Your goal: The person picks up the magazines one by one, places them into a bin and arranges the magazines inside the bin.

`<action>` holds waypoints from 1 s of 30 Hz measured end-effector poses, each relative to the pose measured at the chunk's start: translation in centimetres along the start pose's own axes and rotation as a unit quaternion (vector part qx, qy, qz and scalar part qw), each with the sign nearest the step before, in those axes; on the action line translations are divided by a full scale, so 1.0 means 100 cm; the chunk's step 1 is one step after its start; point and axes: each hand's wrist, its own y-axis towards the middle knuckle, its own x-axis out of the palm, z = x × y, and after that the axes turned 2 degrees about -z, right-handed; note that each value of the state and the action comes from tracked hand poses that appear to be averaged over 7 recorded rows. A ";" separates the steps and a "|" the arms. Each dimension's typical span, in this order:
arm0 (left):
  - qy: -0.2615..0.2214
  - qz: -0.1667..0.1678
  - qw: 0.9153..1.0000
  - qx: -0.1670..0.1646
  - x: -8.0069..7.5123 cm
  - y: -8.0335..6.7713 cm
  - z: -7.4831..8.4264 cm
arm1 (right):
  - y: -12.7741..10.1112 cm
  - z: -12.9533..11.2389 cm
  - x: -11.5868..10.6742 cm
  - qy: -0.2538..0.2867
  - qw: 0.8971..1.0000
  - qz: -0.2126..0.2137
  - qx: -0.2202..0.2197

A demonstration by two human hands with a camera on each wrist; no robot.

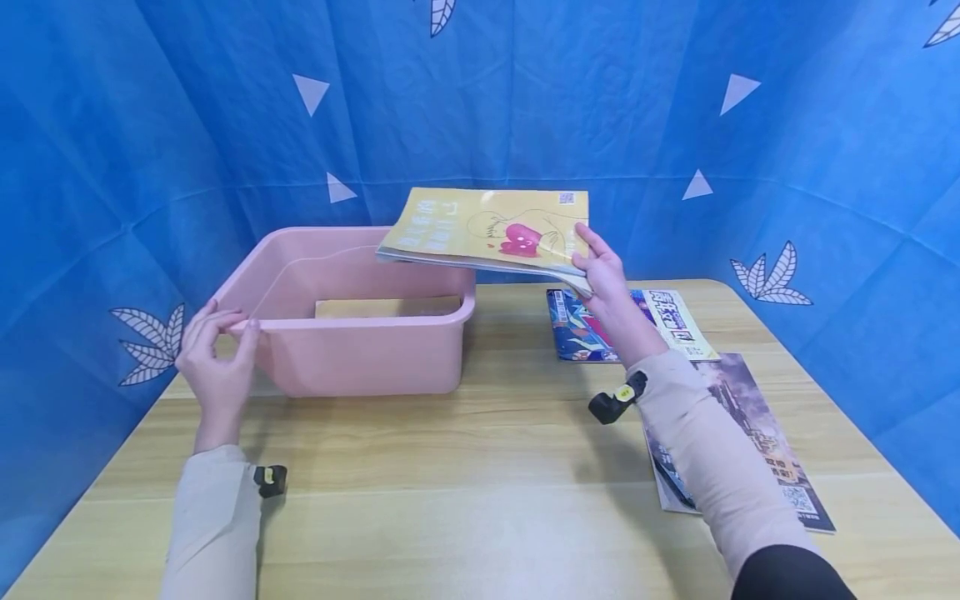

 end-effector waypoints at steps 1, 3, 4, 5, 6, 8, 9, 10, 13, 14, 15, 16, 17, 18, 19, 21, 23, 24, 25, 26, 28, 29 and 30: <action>-0.001 0.000 1.000 -0.004 0.000 0.000 0.000 | 0.000 0.003 0.004 -0.003 1.000 -0.001 0.003; -0.001 0.001 1.000 -0.004 0.000 0.000 0.001 | -0.001 0.008 0.012 -0.008 1.000 0.000 0.009; 0.001 0.000 1.000 0.000 0.000 0.000 0.001 | -0.001 0.011 0.016 -0.011 1.000 0.001 0.011; 0.000 0.000 1.000 0.000 0.000 0.000 0.001 | -0.001 0.013 0.019 -0.015 1.000 -0.001 0.013; 0.000 0.000 1.000 0.000 0.000 0.000 0.001 | -0.001 0.016 0.023 -0.019 1.000 -0.001 0.015; 0.000 -0.002 1.000 0.000 0.000 0.001 0.001 | -0.001 0.021 0.030 -0.023 1.000 -0.002 0.016; 0.001 -0.004 1.000 0.000 0.000 0.001 0.001 | -0.001 0.024 0.033 -0.026 1.000 -0.004 0.016; 0.001 -0.004 1.000 0.000 0.000 0.001 0.001 | -0.001 0.027 0.037 -0.027 0.999 -0.007 0.016; 0.000 -0.003 1.000 -0.005 0.000 0.001 0.001 | -0.001 0.035 0.046 -0.034 0.999 -0.012 0.016; 0.001 -0.003 1.000 -0.005 0.000 0.000 0.001 | -0.001 0.037 0.049 -0.037 0.999 -0.013 0.017; 0.000 -0.001 1.000 -0.004 0.000 0.000 0.001 | -0.001 0.039 0.052 -0.039 0.999 -0.016 0.016; 0.002 -0.002 1.000 0.001 0.000 0.000 0.001 | -0.001 0.041 0.055 -0.042 0.999 -0.019 0.016; 0.001 -0.001 1.000 0.002 0.000 0.000 0.000 | -0.001 0.043 0.057 -0.046 0.999 -0.020 0.014; 0.002 -0.001 1.000 0.003 0.000 0.000 0.000 | 0.000 0.045 0.060 -0.050 0.998 -0.022 0.013; 0.002 -0.001 1.000 0.003 0.000 0.000 0.000 | 0.000 0.046 0.063 -0.054 0.998 -0.025 0.012; 0.002 -0.002 1.000 0.003 0.000 0.000 0.000 | 0.001 0.049 0.068 -0.059 0.998 -0.031 0.010; 0.000 -0.001 1.000 -0.003 0.000 0.000 0.000 | 0.001 0.051 0.074 -0.066 0.997 -0.035 0.010; 0.001 -0.002 1.000 -0.004 0.000 0.000 0.000 | 0.001 0.052 0.077 -0.068 0.997 -0.037 0.009; 0.003 -0.002 1.000 -0.002 0.000 0.000 0.000 | 0.001 0.053 0.080 -0.072 0.997 -0.038 0.010; 0.003 -0.001 1.000 -0.002 0.000 0.000 0.001 | 0.001 0.054 0.083 -0.074 0.996 -0.040 0.013; 0.003 0.000 1.000 -0.003 0.000 0.000 0.001 | 0.000 0.056 0.090 -0.076 0.996 -0.045 0.017; 0.002 0.001 1.000 -0.003 0.001 0.000 0.001 | 0.000 0.058 0.093 -0.078 0.996 -0.049 0.018; 0.002 0.000 1.000 -0.004 0.001 0.000 0.001 | -0.001 0.059 0.096 -0.078 0.995 -0.053 0.019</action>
